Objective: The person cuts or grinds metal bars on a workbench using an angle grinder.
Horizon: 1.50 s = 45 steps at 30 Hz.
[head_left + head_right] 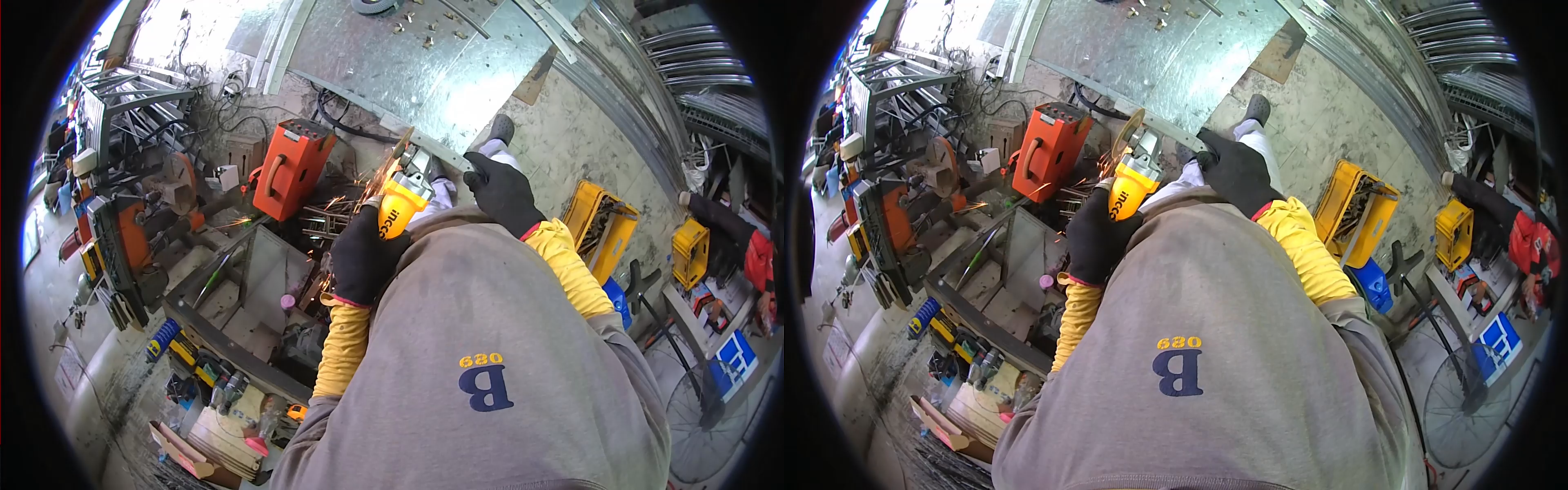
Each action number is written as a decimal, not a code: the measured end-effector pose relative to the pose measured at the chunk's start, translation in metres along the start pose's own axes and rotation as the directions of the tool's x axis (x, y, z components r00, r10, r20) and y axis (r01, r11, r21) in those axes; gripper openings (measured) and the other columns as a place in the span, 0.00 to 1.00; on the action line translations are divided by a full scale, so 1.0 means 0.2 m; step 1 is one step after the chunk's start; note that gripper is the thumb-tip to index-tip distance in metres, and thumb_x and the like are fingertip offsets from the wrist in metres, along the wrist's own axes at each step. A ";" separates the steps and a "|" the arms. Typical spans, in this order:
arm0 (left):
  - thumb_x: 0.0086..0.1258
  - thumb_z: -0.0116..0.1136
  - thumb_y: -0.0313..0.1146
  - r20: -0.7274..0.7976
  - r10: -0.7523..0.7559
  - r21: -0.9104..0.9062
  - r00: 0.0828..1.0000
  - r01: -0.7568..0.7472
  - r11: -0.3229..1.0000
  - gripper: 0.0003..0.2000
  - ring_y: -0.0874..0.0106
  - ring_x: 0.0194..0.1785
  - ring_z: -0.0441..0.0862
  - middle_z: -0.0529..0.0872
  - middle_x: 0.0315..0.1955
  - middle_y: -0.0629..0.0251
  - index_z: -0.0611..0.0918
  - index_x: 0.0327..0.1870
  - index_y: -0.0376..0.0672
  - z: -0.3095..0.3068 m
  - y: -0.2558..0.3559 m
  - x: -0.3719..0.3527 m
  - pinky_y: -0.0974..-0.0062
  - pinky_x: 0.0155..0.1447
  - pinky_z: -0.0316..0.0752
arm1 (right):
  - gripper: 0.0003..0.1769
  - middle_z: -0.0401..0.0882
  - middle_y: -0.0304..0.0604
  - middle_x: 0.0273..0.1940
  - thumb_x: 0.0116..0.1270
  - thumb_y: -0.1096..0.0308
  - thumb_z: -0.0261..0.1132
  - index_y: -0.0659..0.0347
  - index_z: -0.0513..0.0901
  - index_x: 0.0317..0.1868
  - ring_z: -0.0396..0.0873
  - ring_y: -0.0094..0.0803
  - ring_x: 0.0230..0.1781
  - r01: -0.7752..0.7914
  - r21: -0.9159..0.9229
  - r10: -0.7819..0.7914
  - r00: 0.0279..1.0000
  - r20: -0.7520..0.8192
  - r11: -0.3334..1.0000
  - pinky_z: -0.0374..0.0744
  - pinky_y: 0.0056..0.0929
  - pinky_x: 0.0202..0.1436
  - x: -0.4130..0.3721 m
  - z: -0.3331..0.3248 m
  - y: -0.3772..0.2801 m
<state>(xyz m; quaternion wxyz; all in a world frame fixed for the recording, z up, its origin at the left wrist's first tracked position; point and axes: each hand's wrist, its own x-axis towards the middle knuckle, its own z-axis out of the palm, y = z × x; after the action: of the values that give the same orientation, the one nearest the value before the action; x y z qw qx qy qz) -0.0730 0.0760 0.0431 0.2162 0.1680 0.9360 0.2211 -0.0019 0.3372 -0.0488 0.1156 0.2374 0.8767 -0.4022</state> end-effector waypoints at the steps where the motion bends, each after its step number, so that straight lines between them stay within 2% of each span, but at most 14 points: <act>1: 0.58 0.85 0.48 0.007 -0.004 0.013 1.000 0.004 1.000 0.38 0.51 0.50 0.94 0.94 0.50 0.51 0.85 0.71 0.43 -0.01 0.01 0.00 0.58 0.53 0.87 | 0.20 0.92 0.51 0.44 0.78 0.56 0.71 0.45 0.90 0.68 0.90 0.52 0.46 -0.018 0.002 0.018 1.000 0.015 1.000 0.85 0.50 0.50 0.00 0.00 0.00; 6: 0.58 0.83 0.46 0.059 -0.054 0.033 0.997 0.052 0.998 0.36 0.51 0.49 0.94 0.94 0.48 0.51 0.85 0.69 0.43 -0.03 0.04 0.02 0.57 0.52 0.87 | 0.20 0.92 0.51 0.45 0.79 0.56 0.71 0.46 0.90 0.67 0.90 0.52 0.47 -0.061 -0.002 0.061 0.997 0.054 0.998 0.85 0.50 0.51 0.00 -0.02 -0.02; 12: 0.58 0.83 0.47 0.016 -0.013 0.038 1.000 0.012 0.999 0.36 0.51 0.48 0.94 0.94 0.46 0.51 0.85 0.69 0.43 -0.03 0.05 0.01 0.57 0.51 0.87 | 0.20 0.92 0.52 0.46 0.79 0.55 0.71 0.46 0.89 0.68 0.90 0.53 0.48 -0.025 -0.003 0.025 0.999 0.042 1.000 0.85 0.51 0.51 -0.01 -0.02 -0.01; 14: 0.61 0.81 0.45 0.032 0.013 0.021 0.999 -0.013 1.000 0.34 0.48 0.47 0.93 0.93 0.44 0.47 0.84 0.68 0.40 -0.05 0.06 0.02 0.54 0.49 0.86 | 0.21 0.92 0.52 0.46 0.80 0.53 0.70 0.45 0.89 0.69 0.90 0.54 0.47 -0.021 -0.021 0.022 0.998 0.054 1.000 0.86 0.51 0.51 0.00 -0.01 0.00; 18: 0.61 0.81 0.45 0.009 0.042 0.009 0.999 -0.042 0.999 0.34 0.48 0.47 0.93 0.93 0.44 0.47 0.84 0.68 0.40 -0.04 0.05 0.01 0.54 0.49 0.86 | 0.22 0.93 0.52 0.46 0.80 0.52 0.69 0.44 0.88 0.70 0.91 0.54 0.47 -0.007 -0.028 0.008 0.999 0.054 1.000 0.86 0.52 0.51 0.00 -0.01 0.01; 24: 0.59 0.81 0.48 0.033 -0.004 0.040 0.999 0.003 0.999 0.36 0.49 0.45 0.93 0.94 0.42 0.49 0.85 0.68 0.42 -0.04 0.05 0.03 0.56 0.48 0.86 | 0.22 0.93 0.52 0.47 0.80 0.51 0.69 0.43 0.88 0.70 0.91 0.54 0.47 -0.023 -0.047 0.025 0.998 0.054 0.999 0.86 0.52 0.51 -0.01 -0.02 0.00; 30: 0.62 0.80 0.45 0.049 -0.023 0.033 0.999 0.021 0.999 0.31 0.48 0.46 0.93 0.93 0.43 0.48 0.84 0.64 0.43 -0.05 0.08 0.03 0.53 0.48 0.86 | 0.23 0.93 0.51 0.46 0.80 0.50 0.70 0.42 0.89 0.70 0.91 0.53 0.47 -0.047 -0.049 0.049 0.998 0.050 0.998 0.86 0.51 0.51 -0.01 -0.01 0.00; 36: 0.61 0.79 0.45 -0.015 0.005 0.029 1.000 -0.005 1.000 0.30 0.48 0.44 0.93 0.93 0.41 0.49 0.85 0.64 0.43 -0.04 0.08 0.03 0.52 0.47 0.86 | 0.23 0.93 0.51 0.47 0.80 0.50 0.70 0.42 0.89 0.70 0.91 0.54 0.48 -0.053 -0.054 0.056 0.997 0.046 0.997 0.86 0.52 0.52 -0.01 0.00 -0.01; 38: 0.61 0.79 0.44 0.053 -0.035 0.075 0.998 0.031 0.997 0.30 0.48 0.43 0.93 0.94 0.40 0.49 0.85 0.64 0.43 -0.04 0.08 0.04 0.52 0.46 0.86 | 0.22 0.93 0.51 0.48 0.80 0.51 0.70 0.42 0.89 0.69 0.91 0.54 0.49 -0.055 -0.066 0.059 0.997 0.053 0.996 0.86 0.52 0.52 -0.01 0.00 -0.01; 42: 0.61 0.78 0.44 0.019 -0.010 0.036 1.000 0.009 0.999 0.30 0.48 0.43 0.93 0.94 0.40 0.49 0.85 0.63 0.43 -0.03 0.08 0.05 0.51 0.45 0.86 | 0.22 0.93 0.51 0.48 0.80 0.51 0.70 0.42 0.89 0.69 0.91 0.54 0.49 -0.040 -0.064 0.042 0.999 0.032 0.997 0.86 0.52 0.53 -0.01 0.00 0.00; 45: 0.61 0.78 0.43 0.048 -0.029 0.054 0.998 0.027 0.998 0.28 0.48 0.44 0.93 0.94 0.40 0.49 0.86 0.62 0.42 -0.04 0.09 0.05 0.51 0.45 0.86 | 0.22 0.93 0.51 0.49 0.80 0.51 0.70 0.42 0.89 0.69 0.91 0.54 0.50 -0.056 -0.055 0.058 0.997 0.048 0.997 0.86 0.52 0.53 -0.01 -0.01 -0.01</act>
<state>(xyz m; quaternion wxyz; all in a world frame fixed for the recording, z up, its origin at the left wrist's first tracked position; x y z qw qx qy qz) -0.0820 0.0931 0.0553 0.2375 0.1657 0.9383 0.1889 -0.0011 0.3359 -0.0449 0.1551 0.2491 0.8768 -0.3809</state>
